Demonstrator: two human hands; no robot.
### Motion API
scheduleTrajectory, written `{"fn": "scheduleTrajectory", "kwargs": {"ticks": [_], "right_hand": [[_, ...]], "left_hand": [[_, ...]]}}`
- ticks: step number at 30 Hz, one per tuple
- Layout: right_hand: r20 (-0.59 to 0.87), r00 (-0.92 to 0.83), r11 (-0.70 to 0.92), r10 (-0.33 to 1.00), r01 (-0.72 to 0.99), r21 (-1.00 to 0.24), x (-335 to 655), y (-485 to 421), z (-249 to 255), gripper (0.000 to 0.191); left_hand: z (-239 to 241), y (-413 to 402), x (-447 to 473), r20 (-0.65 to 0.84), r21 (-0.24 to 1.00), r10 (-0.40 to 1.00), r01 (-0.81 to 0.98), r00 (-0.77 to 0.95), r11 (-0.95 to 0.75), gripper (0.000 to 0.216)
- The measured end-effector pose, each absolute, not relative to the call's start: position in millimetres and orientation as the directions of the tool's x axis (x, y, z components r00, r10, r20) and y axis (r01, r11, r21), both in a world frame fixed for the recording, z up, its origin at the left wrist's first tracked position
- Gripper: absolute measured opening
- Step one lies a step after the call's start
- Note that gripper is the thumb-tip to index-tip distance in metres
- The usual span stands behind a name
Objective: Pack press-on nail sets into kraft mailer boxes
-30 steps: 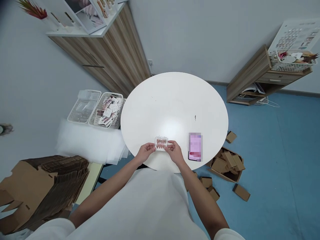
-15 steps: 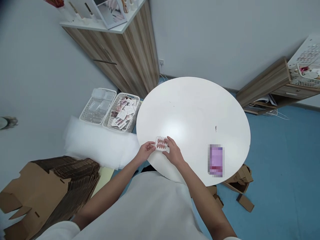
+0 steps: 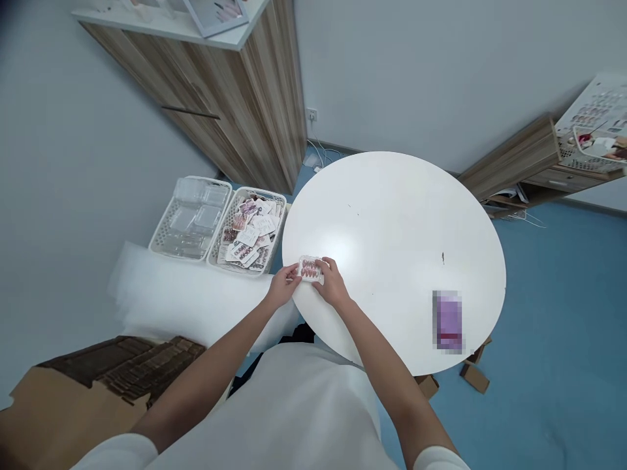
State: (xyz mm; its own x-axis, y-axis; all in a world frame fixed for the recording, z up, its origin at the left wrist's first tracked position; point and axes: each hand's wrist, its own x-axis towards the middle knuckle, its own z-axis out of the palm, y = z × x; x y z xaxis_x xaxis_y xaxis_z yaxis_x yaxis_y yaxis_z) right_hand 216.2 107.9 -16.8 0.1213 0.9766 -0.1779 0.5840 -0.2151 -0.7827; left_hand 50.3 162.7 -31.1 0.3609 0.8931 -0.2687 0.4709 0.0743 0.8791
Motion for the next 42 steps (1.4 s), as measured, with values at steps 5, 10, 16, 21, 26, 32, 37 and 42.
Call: {"fn": "scheduleTrajectory", "kwargs": {"ticks": [5,10,16,21,26,32,37,42], "right_hand": [[-0.191,0.136,-0.232,0.972,0.681,-0.695,210.4,138.0,-29.0,0.057],[-0.199,0.157,-0.252,0.967,0.695,-0.673,203.7,156.1,-42.5,0.055],[-0.22,0.19,-0.29,0.957,0.682,-0.672,198.9,163.0,-50.4,0.053],[-0.204,0.214,-0.296,0.955,0.679,-0.672,197.6,162.9,-50.1,0.052],[-0.185,0.201,-0.273,0.962,0.671,-0.689,198.2,160.1,-53.0,0.061],[-0.193,0.21,-0.284,0.958,0.629,-0.724,197.7,147.3,-50.3,0.076],[-0.208,0.261,-0.332,0.943,0.664,-0.67,198.4,104.2,-36.4,0.066],[-0.217,0.27,-0.345,0.938,0.681,-0.646,208.1,42.4,-21.1,0.058]], "left_hand": [[-50.3,191.2,52.3,-0.267,0.833,0.906,0.551,0.329,0.046,0.04],[-57.3,206.3,54.2,-0.259,0.803,0.911,0.596,0.32,0.02,0.039],[-55.5,212.8,56.0,-0.274,0.792,0.903,0.611,0.332,0.016,0.038],[-53.9,213.2,55.7,-0.296,0.803,0.891,0.595,0.344,0.037,0.039],[-52.5,211.7,56.7,-0.314,0.813,0.885,0.578,0.343,0.065,0.042],[-57.1,206.9,57.5,-0.321,0.81,0.9,0.578,0.296,0.099,0.055],[-56.9,185.5,51.9,-0.267,0.834,0.92,0.547,0.287,0.071,0.061],[-43.4,140.9,35.9,-0.318,0.809,0.916,0.574,0.243,0.128,0.066]]}}
